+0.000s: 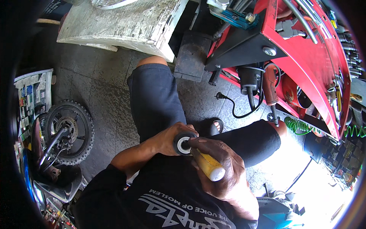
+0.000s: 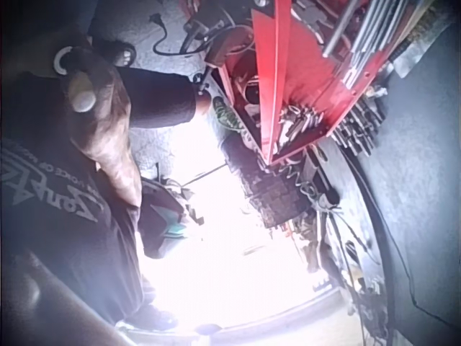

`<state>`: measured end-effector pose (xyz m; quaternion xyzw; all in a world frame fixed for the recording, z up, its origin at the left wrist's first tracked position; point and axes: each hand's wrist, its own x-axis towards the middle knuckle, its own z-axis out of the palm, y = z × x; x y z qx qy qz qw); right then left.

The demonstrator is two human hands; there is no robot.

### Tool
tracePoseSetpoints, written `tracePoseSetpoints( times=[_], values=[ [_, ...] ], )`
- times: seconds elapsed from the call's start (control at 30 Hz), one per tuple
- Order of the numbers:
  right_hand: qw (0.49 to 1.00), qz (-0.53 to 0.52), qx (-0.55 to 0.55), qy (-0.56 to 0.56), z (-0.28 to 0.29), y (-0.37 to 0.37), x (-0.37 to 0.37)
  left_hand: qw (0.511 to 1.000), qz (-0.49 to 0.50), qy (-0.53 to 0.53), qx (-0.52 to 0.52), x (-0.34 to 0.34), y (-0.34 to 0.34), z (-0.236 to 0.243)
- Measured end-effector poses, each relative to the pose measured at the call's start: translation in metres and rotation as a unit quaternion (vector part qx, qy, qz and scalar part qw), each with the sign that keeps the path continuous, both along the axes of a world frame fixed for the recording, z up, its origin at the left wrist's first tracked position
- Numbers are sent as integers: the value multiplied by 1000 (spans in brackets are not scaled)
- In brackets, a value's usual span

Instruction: Disassembling and cleaning a motorcycle shock absorber component using a screwdriver and pliers.

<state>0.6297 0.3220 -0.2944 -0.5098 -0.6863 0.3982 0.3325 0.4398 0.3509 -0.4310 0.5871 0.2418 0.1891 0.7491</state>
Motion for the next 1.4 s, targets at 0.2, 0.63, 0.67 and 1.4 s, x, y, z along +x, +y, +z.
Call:
tracePoseSetpoints(
  times=[0.2, 0.63, 0.67, 1.4],
  values=[
    [999, 20, -24, 7, 7, 5, 1, 999, 28, -23, 40, -3, -7, -8],
    [998, 52, -46, 3, 11, 12, 5, 998, 51, -33, 5, 6, -1, 5],
    [997, 57, -48, -5, 12, 12, 5, 999, 42, -30, 1, 6, -1, 6],
    [999, 8, -42, 30, 1, -2, 2, 996, 83, -24, -1, 3, -6, 1]
  ],
)
